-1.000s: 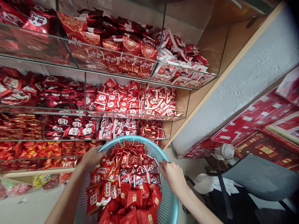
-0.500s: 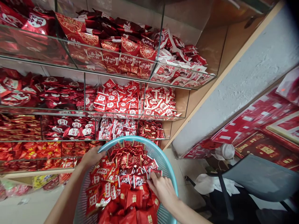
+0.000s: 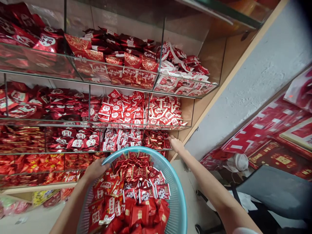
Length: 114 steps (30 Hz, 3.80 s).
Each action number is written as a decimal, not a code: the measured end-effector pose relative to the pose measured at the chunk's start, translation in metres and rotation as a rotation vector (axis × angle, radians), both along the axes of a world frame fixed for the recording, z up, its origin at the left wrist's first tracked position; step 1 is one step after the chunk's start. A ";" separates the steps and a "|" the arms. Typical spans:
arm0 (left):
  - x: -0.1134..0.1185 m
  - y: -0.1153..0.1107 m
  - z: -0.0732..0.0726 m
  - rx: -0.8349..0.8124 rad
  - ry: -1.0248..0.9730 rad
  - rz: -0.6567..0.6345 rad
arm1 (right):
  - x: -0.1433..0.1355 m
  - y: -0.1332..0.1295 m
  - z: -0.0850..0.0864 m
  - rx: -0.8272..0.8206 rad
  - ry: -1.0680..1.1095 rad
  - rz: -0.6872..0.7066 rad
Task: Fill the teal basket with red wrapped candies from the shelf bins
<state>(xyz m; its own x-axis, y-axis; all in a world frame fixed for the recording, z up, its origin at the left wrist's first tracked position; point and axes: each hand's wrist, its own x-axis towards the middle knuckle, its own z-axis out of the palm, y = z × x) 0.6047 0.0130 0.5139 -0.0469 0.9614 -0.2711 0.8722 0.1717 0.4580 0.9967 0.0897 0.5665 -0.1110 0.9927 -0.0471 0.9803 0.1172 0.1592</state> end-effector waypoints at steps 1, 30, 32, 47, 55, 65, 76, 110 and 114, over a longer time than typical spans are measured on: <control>0.000 0.000 0.000 0.004 0.006 0.001 | -0.001 0.008 -0.001 -0.015 -0.010 0.015; -0.001 0.000 0.000 -0.008 -0.004 -0.002 | 0.000 0.015 0.014 -0.074 -0.255 0.219; -0.001 0.001 0.000 -0.010 0.003 -0.002 | 0.000 0.000 0.024 -0.045 -0.251 0.225; 0.003 0.000 0.007 0.010 -0.017 -0.019 | 0.012 -0.107 0.011 -0.551 1.249 0.138; 0.004 -0.001 0.008 -0.011 0.006 0.002 | 0.002 -0.114 -0.026 -0.592 1.175 0.063; 0.005 -0.002 0.010 -0.011 0.015 -0.014 | -0.006 -0.126 -0.021 -0.404 0.963 0.049; 0.007 -0.003 0.013 0.013 -0.002 0.010 | -0.004 -0.137 0.004 -0.442 0.962 0.054; 0.002 0.001 0.003 -0.011 0.008 -0.018 | -0.012 -0.009 -0.011 0.060 0.290 0.057; 0.000 0.000 0.002 -0.004 0.007 -0.008 | -0.009 0.023 -0.024 -0.022 0.167 0.078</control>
